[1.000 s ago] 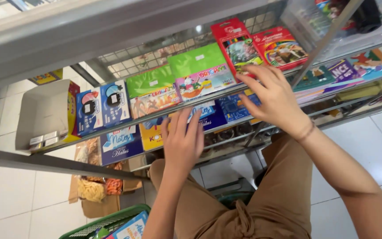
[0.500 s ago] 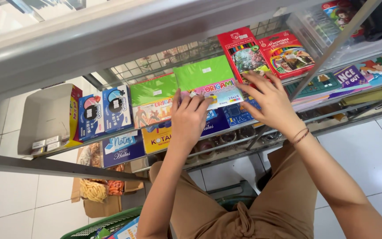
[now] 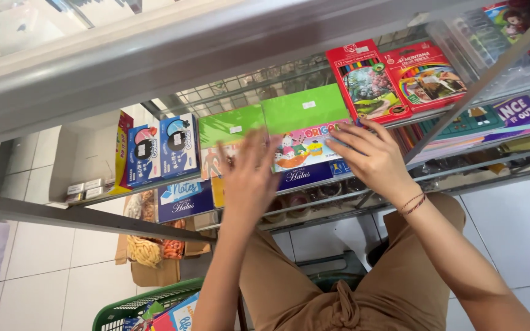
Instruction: Organizing and cleaning stationery items on a display shelf.
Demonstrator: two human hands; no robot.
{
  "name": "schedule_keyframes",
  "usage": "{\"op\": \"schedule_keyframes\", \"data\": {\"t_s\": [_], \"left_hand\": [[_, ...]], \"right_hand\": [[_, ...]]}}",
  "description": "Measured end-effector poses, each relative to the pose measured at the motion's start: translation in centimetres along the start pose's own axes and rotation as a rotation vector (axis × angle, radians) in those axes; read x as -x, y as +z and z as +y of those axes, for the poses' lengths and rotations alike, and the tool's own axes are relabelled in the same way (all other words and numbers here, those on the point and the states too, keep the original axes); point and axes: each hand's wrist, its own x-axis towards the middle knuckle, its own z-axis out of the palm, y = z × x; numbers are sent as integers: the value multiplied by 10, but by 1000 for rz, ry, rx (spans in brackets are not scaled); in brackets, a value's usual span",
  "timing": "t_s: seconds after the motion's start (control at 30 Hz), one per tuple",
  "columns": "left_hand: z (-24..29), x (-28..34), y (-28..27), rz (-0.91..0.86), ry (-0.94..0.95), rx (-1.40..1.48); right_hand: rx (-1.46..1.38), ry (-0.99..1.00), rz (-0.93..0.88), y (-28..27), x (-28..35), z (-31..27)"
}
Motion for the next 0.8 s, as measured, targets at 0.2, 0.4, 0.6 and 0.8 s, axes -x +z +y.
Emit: {"op": "schedule_keyframes", "data": {"t_s": [0.2,0.4,0.6,0.8], "left_hand": [[-35,25,-12,-96,-103,-168],[-17,26,-43,37,34,-130],[29,27,-119,81,114,-107],[45,61,-183,71,284,-299]], "right_hand": [[-40,-44,120,0,-3,-2],[-172,20,306,-22,2,-15],[-185,49,398,-87,25,-31],[-145,-273,257,-107,155,51]]}}
